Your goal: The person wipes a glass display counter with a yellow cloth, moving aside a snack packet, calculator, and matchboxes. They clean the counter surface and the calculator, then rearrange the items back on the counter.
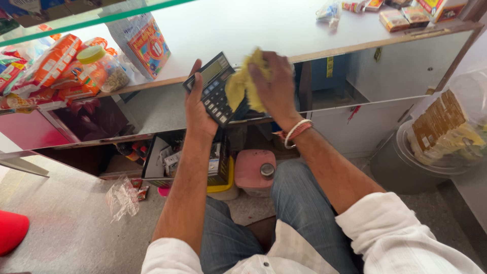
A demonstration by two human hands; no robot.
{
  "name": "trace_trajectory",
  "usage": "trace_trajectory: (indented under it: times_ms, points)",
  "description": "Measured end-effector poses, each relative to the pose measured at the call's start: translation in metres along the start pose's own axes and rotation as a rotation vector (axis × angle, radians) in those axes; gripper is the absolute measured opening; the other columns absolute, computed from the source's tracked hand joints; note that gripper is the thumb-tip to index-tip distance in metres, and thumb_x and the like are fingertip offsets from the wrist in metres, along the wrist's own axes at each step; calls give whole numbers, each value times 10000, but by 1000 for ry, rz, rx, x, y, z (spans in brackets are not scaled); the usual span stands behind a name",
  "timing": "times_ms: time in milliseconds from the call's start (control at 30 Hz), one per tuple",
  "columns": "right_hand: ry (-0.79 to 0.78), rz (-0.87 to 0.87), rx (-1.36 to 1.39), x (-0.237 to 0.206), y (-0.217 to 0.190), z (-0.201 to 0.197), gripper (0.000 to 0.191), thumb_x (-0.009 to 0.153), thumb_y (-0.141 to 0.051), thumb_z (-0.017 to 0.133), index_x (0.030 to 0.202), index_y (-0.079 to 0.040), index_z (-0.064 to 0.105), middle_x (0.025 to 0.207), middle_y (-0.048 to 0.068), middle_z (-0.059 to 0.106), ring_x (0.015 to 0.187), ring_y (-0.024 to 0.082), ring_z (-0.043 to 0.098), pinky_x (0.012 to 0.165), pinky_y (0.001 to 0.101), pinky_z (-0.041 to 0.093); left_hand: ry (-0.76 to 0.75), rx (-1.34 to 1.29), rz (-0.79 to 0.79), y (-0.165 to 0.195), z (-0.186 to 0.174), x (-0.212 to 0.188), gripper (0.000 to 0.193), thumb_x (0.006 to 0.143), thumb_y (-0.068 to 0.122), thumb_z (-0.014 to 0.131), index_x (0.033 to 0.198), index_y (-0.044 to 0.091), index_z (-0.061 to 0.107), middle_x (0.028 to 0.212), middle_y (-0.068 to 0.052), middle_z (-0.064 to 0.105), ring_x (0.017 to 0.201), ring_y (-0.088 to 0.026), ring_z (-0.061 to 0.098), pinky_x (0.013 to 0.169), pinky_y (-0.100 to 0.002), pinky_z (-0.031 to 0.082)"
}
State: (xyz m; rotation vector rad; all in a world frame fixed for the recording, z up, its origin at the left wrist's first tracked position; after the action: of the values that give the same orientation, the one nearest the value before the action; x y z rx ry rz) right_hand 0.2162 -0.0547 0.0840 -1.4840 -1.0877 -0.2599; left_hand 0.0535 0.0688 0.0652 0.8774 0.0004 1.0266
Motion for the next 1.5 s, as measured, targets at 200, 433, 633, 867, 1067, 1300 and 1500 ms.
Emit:
trace_trajectory:
  times_ms: [200, 433, 633, 867, 1067, 1300, 1500]
  points:
    - [84, -173, 147, -15, -59, 32, 164, 1018, -182, 646, 1161, -101, 653, 1205, 136, 606, 1155, 298, 573, 983, 446, 476, -66, -157, -177, -41, 19, 1, 640, 1024, 377, 564, 1572, 114, 362, 1369, -140, 632, 1207, -238, 691, 1007, -383, 625]
    - [-222, -262, 218, -65, -109, 37, 345, 990, -125, 610, 1332, -141, 657, 1142, 116, 576, 1106, 305, 572, 1007, 468, 457, -601, -490, -157, -18, 35, 4, 519, 1240, 386, 465, 1616, 53, 338, 1341, -158, 661, 1175, -281, 678, 965, -398, 599]
    - [-74, -489, -255, -67, -92, 10, 321, 894, -293, 710, 1168, -142, 644, 1133, 156, 556, 1090, 342, 523, 854, 513, 405, -30, -210, -119, -34, -17, 12, 578, 1046, 341, 560, 1561, 129, 407, 1377, -149, 636, 1253, -296, 664, 1079, -464, 593]
    - [104, -74, -207, -11, 0, 2, 308, 1098, -252, 525, 1335, -58, 550, 1257, 150, 578, 1144, 289, 549, 992, 416, 490, 43, -185, -22, -21, -8, 12, 574, 959, 336, 705, 1460, 132, 516, 1336, -182, 632, 1187, -309, 674, 996, -483, 609]
    - [332, 471, 756, -61, 26, 47, 457, 1080, -274, 412, 1419, 26, 345, 1279, 152, 525, 1159, 191, 568, 1001, 346, 494, 307, -37, 207, -35, -11, 9, 566, 952, 355, 706, 1410, 59, 557, 1275, -197, 656, 1083, -293, 701, 889, -428, 647]
    - [310, 561, 818, -58, 38, 48, 462, 1067, -240, 463, 1429, 3, 313, 1333, 165, 525, 1212, 213, 571, 1034, 357, 488, 227, -8, 186, -33, 1, 7, 541, 955, 353, 690, 1385, 63, 534, 1258, -162, 649, 1078, -239, 702, 893, -391, 659]
    - [116, 784, 1487, -7, 52, 48, 512, 1050, -423, 406, 1351, -20, 499, 1165, 132, 661, 1018, 253, 700, 904, 409, 588, 223, 13, 140, -34, 3, 7, 602, 937, 347, 722, 1412, 43, 511, 1237, -162, 659, 1037, -237, 705, 837, -397, 649]
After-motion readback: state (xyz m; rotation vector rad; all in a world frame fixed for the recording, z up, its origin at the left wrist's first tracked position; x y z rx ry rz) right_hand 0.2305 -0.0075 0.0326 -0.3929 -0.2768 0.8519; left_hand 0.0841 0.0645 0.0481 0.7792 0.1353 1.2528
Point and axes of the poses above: each hand's wrist, its own x-axis towards the middle knuckle, its own z-axis out of the palm, y = z × x, the point moved 9 cm from there along x, towards the middle knuckle
